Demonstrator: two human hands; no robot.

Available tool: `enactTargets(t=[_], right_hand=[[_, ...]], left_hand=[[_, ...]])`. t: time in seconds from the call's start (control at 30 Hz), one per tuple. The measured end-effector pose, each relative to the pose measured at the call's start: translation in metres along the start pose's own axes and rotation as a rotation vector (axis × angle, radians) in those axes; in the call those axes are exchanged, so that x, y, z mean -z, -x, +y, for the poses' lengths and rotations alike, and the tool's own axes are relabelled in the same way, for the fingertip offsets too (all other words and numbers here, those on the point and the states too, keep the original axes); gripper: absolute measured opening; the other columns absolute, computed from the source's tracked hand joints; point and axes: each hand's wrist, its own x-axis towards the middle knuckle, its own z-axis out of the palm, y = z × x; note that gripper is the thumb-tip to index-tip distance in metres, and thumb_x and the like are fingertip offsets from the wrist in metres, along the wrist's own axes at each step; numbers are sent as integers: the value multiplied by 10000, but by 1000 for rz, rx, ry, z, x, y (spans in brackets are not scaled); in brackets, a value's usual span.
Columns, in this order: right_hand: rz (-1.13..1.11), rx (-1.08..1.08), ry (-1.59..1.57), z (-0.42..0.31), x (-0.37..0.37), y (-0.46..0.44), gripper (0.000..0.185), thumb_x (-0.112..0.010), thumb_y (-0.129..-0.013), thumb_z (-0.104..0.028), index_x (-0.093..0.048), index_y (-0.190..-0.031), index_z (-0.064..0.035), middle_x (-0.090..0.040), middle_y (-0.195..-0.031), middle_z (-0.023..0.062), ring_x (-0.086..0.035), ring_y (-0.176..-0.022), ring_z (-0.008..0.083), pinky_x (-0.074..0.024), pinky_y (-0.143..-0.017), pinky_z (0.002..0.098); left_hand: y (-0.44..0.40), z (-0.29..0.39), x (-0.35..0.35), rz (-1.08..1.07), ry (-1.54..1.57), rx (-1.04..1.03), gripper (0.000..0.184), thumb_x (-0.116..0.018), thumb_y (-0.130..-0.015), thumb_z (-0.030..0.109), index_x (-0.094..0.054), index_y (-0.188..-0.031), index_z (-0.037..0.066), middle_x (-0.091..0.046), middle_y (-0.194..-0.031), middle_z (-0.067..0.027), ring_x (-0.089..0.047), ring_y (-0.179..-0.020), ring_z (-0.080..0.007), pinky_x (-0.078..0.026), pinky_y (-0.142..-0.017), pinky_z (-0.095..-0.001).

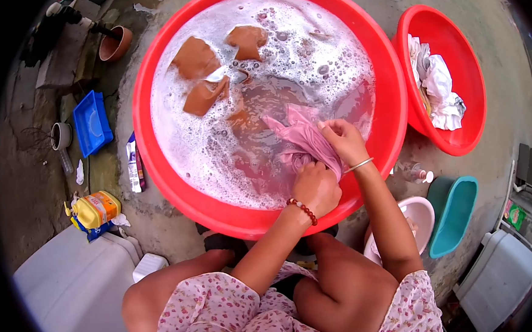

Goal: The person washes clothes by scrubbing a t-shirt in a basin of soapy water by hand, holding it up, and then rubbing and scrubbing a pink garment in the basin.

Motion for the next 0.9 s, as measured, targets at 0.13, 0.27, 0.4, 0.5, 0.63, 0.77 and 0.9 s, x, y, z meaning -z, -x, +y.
enactTargets(t=[0.13,0.27,0.4,0.5,0.63,0.77,0.9], right_hand=[[-30,86,317,41,-20,-23,229,-639,-821,-214,-630,-828,14,-632,-706,49,-560,-638,102,-451,-605,253],[-272,-196,19,28,-14,-17,196,-637,-810,-185,-620,-890,-8,-632,-784,34,-558,-683,95,-450,-627,255],[-127,-52,-725,-57,-1,33,141,-587,-803,-130,-591,-884,-15,-602,-807,40,-542,-702,119,-427,-668,265],[-211,8,-957,-84,9,75,146,-585,-753,-120,-560,-843,-8,-581,-799,53,-530,-705,135,-411,-683,264],[-535,-11,-745,-77,18,105,157,-621,-642,-114,-515,-710,-21,-528,-735,39,-489,-671,120,-357,-630,244],[-371,-110,-671,-37,26,116,204,-569,-685,-3,-409,-579,-72,-430,-555,-7,-406,-509,86,-297,-499,214],[298,-41,-886,-16,58,112,204,-435,-680,10,-311,-563,-101,-322,-545,-12,-378,-494,112,-305,-467,232]], left_hand=[[2,2,7,-357,39,13,253,-563,-782,222,-620,-848,-15,-613,-854,-217,-598,-811,-353,-456,-752,-469],[-6,-18,22,-258,299,283,372,-532,-841,328,-607,-898,-32,-619,-902,-215,-612,-844,-335,-479,-766,-413],[-22,-55,24,176,991,871,519,-483,-885,476,-558,-1042,-13,-634,-958,-138,-617,-888,-286,-486,-781,-446],[-13,-75,19,-12,1821,1050,566,-485,-887,500,-494,-1166,8,-599,-1053,-126,-585,-965,-237,-489,-807,-428],[-17,-64,6,58,2200,597,459,-391,-953,341,-443,-1271,14,-548,-1195,-143,-558,-1063,-263,-477,-883,-394],[-13,-97,-16,217,2061,591,382,-404,-956,272,-498,-1202,-6,-593,-1111,-126,-591,-997,-247,-489,-868,-370],[-9,-112,7,637,1742,561,332,-461,-950,253,-525,-1159,4,-588,-1104,-103,-582,-984,-201,-477,-853,-322]])
